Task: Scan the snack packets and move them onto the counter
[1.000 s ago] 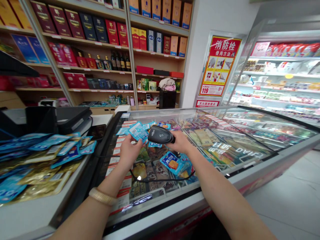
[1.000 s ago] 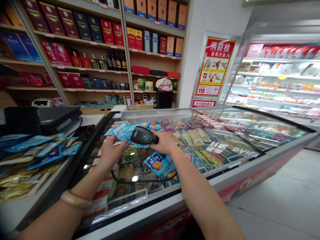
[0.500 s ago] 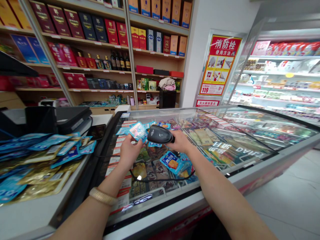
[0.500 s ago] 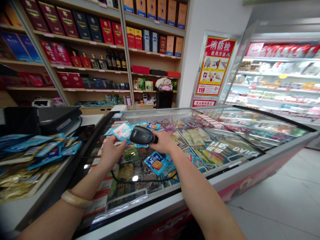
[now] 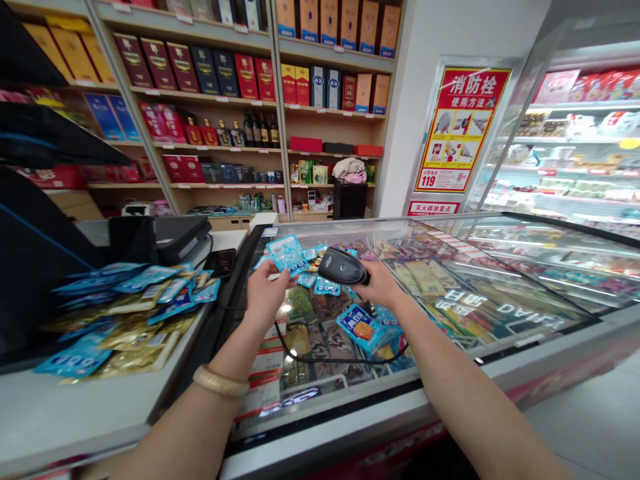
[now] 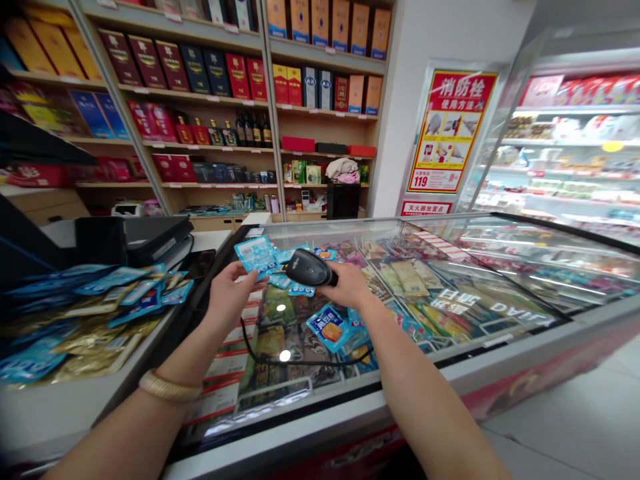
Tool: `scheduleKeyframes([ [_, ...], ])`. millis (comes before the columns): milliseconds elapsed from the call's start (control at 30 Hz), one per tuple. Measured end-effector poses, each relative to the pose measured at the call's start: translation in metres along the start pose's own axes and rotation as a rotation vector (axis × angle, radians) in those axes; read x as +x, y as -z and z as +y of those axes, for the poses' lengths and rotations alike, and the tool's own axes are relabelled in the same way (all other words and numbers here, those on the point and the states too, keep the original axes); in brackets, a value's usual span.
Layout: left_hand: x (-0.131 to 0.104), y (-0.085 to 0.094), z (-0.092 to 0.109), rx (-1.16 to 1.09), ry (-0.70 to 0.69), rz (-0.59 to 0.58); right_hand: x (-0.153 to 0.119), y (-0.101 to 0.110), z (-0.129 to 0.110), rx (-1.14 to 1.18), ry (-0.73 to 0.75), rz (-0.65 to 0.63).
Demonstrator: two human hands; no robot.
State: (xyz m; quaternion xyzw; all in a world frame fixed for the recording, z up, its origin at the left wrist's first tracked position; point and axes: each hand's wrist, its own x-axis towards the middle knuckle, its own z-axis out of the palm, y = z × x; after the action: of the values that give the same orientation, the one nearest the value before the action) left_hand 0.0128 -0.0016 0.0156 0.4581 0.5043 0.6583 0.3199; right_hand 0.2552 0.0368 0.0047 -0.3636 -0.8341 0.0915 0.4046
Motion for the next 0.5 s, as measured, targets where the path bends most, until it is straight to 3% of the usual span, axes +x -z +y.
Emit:
scheduleKeyframes([
  [100, 0.0, 0.024, 0.018, -0.016, -0.011, 0.047, 0.0, 0.0, 0.004, -0.028, -0.007, 0.006],
  [200, -0.006, 0.066, 0.033, 0.042, -0.017, 0.131, -0.001, 0.0, 0.006, -0.031, -0.005, 0.022],
  [300, -0.019, 0.125, 0.041, 0.089, 0.036, 0.255, -0.002, 0.0, 0.004, -0.035, 0.006, 0.035],
  [433, -0.04, 0.219, 0.04, 0.247, 0.199, 0.496, -0.002, 0.0, 0.003, -0.068, 0.02, 0.053],
  [500, -0.046, 0.264, 0.035, 0.371, 0.209, 0.52, -0.002, 0.001, 0.003, -0.081, 0.023, 0.055],
])
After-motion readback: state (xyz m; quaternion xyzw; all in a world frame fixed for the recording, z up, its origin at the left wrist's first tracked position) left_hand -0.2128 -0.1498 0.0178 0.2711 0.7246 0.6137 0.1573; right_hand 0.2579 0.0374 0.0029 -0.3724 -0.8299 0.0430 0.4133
